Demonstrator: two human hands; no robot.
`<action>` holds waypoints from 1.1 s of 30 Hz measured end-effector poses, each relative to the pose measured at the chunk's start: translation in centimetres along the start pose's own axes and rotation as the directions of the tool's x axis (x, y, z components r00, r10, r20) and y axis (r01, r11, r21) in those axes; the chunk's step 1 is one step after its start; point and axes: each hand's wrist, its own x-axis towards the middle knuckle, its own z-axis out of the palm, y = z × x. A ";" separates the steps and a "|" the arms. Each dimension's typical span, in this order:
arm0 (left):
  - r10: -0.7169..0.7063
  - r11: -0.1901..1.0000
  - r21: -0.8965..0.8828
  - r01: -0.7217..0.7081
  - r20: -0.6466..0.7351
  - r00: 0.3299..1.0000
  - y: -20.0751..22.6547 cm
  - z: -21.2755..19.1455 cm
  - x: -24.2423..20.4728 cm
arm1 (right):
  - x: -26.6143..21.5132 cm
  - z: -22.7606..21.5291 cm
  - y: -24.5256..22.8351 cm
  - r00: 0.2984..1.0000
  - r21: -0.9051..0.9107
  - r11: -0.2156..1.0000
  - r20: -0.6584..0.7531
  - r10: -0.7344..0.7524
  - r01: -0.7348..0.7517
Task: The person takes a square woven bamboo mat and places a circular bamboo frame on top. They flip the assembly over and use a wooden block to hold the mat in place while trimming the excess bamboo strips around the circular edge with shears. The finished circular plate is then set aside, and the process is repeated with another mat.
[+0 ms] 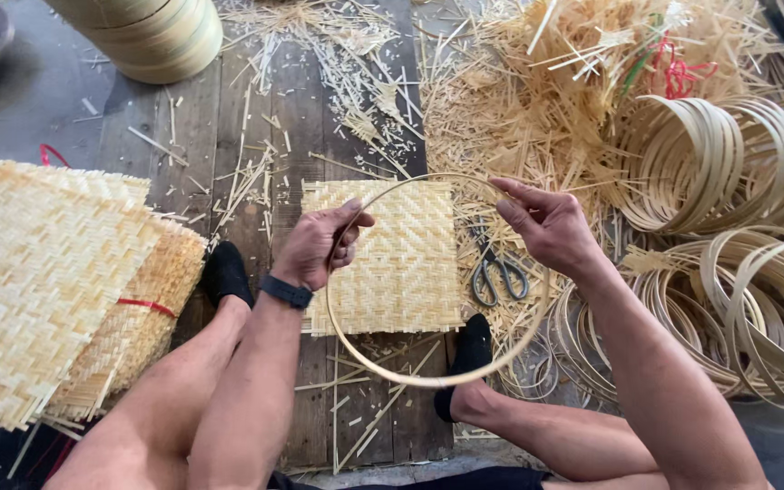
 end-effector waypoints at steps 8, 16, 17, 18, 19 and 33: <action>-0.071 0.991 0.109 0.075 -0.037 0.997 -3.6 6.0 -1.7 | 0.2 6.8 -2.9 0.694 -0.726 0.461 0.029 -0.720 0.510; 0.020 0.994 0.109 -0.006 -0.128 0.992 -5.4 5.3 -1.1 | -1.0 9.9 -0.5 0.855 -0.532 0.758 -0.116 -0.505 0.376; 0.005 0.994 0.105 0.008 -0.125 0.992 -5.5 5.2 -0.9 | -1.0 10.1 -0.1 0.853 -0.539 0.756 -0.123 -0.507 0.372; -0.007 0.995 0.100 0.019 -0.124 0.992 -5.6 5.1 -0.8 | -0.9 10.3 0.2 0.850 -0.545 0.752 -0.126 -0.512 0.372; -0.019 0.995 0.094 0.031 -0.123 0.992 -5.7 5.0 -0.8 | -0.9 10.4 0.5 0.846 -0.550 0.748 -0.130 -0.517 0.372; 0.078 0.995 -0.043 -0.089 -0.214 0.974 -6.4 3.8 0.2 | 0.4 8.4 3.1 0.991 -0.484 0.866 -0.102 0.082 -0.122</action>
